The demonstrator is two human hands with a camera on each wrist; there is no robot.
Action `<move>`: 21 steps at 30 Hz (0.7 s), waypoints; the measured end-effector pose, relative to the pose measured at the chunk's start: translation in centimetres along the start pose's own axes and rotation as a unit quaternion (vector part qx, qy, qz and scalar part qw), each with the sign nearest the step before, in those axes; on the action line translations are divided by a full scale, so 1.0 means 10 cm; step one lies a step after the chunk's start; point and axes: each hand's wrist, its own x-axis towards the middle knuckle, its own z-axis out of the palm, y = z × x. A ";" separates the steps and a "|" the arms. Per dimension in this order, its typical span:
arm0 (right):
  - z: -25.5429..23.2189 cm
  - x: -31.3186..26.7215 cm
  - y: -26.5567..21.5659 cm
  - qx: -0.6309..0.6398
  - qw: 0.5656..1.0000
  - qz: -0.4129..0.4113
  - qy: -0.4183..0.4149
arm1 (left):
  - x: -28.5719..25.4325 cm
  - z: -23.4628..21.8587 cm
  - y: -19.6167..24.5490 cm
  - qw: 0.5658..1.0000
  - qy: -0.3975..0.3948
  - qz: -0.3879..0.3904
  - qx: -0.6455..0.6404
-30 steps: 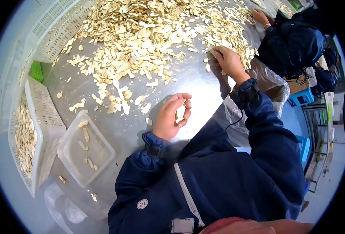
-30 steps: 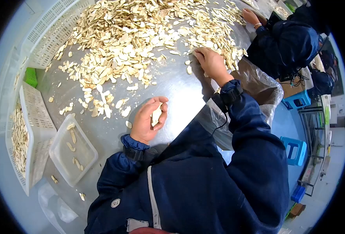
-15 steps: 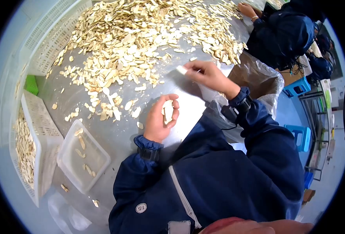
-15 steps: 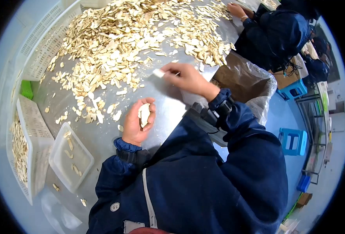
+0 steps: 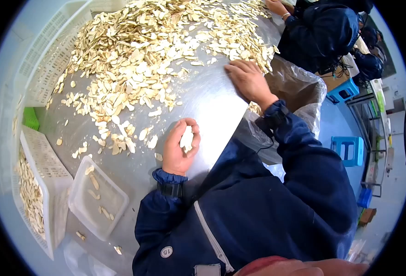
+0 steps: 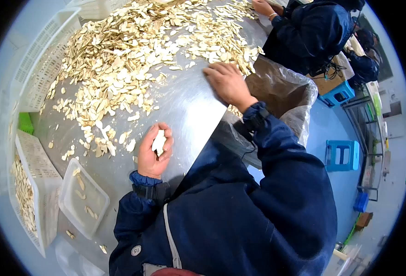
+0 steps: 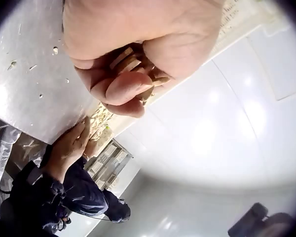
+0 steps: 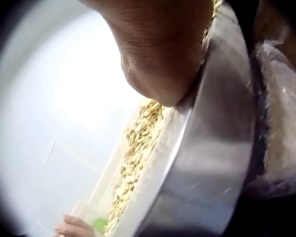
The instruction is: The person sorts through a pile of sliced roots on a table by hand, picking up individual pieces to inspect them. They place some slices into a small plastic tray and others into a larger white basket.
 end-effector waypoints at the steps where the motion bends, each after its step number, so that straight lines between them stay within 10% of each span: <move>1: -0.05 -0.11 0.12 0.002 1.000 0.026 -0.002 | 0.00 0.00 0.00 1.000 0.002 -0.001 0.001; 8: -0.26 -0.55 0.77 -0.051 0.995 0.069 0.043 | 0.00 -0.01 0.03 1.000 -0.010 -0.005 0.012; 17: 0.16 0.64 0.11 -0.056 0.998 -0.027 -0.028 | -0.04 -0.01 0.03 0.999 -0.004 -0.024 0.031; 21: 0.29 0.91 0.22 -0.102 0.988 0.084 -0.081 | -0.05 0.06 0.05 0.999 0.002 -0.023 0.040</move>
